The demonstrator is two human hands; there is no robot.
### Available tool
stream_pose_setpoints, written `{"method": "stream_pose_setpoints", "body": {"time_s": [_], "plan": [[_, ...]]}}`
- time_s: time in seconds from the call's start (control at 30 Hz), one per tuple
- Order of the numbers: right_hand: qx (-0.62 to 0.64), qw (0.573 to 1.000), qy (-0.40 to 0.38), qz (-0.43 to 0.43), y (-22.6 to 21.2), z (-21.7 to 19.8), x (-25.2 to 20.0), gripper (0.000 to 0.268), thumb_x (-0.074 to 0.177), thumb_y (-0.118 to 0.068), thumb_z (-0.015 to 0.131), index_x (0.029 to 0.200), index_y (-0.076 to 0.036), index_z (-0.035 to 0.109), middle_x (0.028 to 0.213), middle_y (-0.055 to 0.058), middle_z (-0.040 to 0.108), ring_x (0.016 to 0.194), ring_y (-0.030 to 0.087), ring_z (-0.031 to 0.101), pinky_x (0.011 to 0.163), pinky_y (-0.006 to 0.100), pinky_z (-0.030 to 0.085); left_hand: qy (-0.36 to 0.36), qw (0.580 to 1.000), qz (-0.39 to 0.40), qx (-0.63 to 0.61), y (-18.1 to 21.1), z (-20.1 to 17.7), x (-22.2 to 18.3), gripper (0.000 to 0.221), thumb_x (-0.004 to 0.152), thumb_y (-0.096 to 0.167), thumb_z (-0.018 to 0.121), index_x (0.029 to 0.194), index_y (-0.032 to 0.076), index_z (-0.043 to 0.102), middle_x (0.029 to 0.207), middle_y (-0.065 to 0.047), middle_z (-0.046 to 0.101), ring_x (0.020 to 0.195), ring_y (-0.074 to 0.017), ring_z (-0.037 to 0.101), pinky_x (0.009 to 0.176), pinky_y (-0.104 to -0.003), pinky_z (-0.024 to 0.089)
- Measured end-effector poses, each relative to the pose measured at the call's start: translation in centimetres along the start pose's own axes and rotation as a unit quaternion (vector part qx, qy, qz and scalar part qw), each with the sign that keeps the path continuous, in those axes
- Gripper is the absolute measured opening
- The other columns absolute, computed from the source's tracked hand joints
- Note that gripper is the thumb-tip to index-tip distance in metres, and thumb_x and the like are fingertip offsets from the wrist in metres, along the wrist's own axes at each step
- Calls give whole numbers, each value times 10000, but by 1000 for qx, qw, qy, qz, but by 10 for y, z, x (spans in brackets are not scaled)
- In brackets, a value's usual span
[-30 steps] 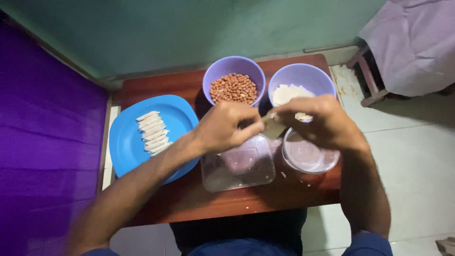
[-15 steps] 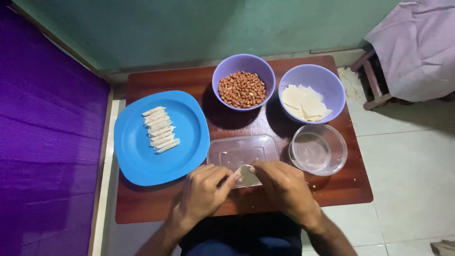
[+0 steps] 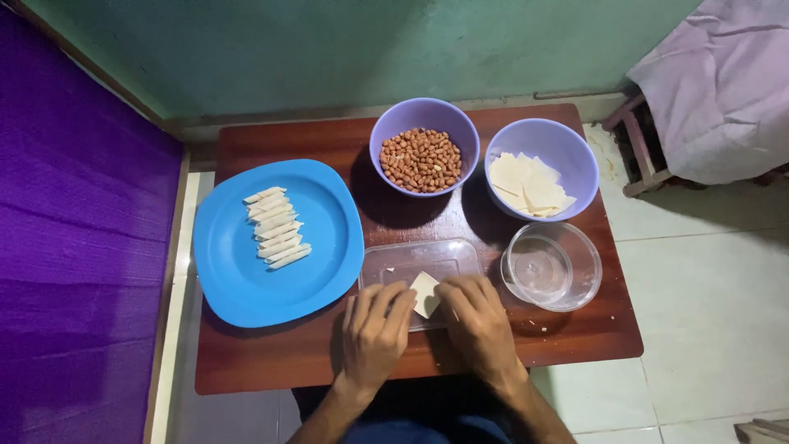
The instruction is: Manually wrapping peanuts into small square wrappers and rolling them into thin sticks.
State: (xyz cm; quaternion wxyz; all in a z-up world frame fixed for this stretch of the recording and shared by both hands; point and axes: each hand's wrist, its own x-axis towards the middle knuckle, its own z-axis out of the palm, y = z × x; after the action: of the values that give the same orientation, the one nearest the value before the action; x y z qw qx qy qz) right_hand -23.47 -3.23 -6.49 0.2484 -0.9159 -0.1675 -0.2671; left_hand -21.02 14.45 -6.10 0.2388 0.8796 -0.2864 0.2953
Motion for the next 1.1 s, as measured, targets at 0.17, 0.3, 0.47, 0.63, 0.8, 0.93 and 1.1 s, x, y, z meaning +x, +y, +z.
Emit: {"method": "stream_pose_setpoints", "body": {"time_s": [0.17, 0.3, 0.47, 0.63, 0.8, 0.93, 1.1], "plan": [[-57, 993, -107, -17, 3, 10, -36, 346, 961, -195, 648, 1305, -180, 611, 1435, -6, 627, 1356, 293, 532, 1026, 496, 362, -69, 997, 19, 12, -7, 9, -15, 261, 902, 19, 685, 1141, 96, 752, 1244, -25, 730, 1080, -278, 636, 820, -418, 483], [-102, 992, -77, -11, -2, 8, -42, 534, 947, -379, 741, 1417, -219, 546, 1480, -34, 608, 1463, 289, 474, 1145, 496, 293, -87, 996, 4, -17, -7, 12, -18, 314, 891, 103, 705, 1204, 104, 731, 1317, -36, 704, 1146, -294, 624, 872, -444, 465], [-131, 981, -133, 46, -3, 11, -45, 578, 982, -453, 604, 1495, -205, 504, 1604, -45, 472, 1540, 266, 335, 1161, 478, 253, -117, 993, 2, -12, -6, 10, -15, 349, 960, 260, 670, 1269, 102, 709, 1378, -9, 674, 1165, -269, 603, 886, -431, 443], [-169, 968, -174, 65, -6, 13, -43, 643, 1011, -545, 455, 1573, -238, 406, 1675, -76, 361, 1587, 242, 225, 1165, 472, 226, -127, 992, -4, -12, -6, 9, -14, 406, 973, 296, 660, 1340, 125, 682, 1441, 20, 635, 1187, -245, 582, 919, -408, 429], [-118, 985, -110, 57, -6, 8, -39, 576, 996, -476, 581, 1485, -178, 517, 1606, -11, 476, 1517, 260, 391, 1156, 440, 269, -119, 993, -4, -16, -7, 7, -12, 326, 956, 269, 693, 1256, 143, 721, 1368, -7, 683, 1160, -252, 607, 889, -417, 426], [-98, 991, -75, 42, -5, 4, -38, 537, 954, -413, 701, 1427, -190, 578, 1543, 7, 544, 1461, 285, 472, 1125, 459, 356, -121, 992, -11, -23, -6, 9, -10, 318, 959, 260, 687, 1252, 143, 717, 1380, 14, 671, 1164, -247, 605, 894, -415, 429], [-87, 993, -71, 30, -5, 1, -35, 496, 975, -376, 684, 1413, -161, 600, 1519, 11, 571, 1468, 296, 465, 1162, 440, 318, -121, 993, 6, -4, -6, 7, -6, 357, 978, 294, 675, 1291, 127, 706, 1428, 7, 642, 1170, -237, 603, 870, -393, 437]]}}
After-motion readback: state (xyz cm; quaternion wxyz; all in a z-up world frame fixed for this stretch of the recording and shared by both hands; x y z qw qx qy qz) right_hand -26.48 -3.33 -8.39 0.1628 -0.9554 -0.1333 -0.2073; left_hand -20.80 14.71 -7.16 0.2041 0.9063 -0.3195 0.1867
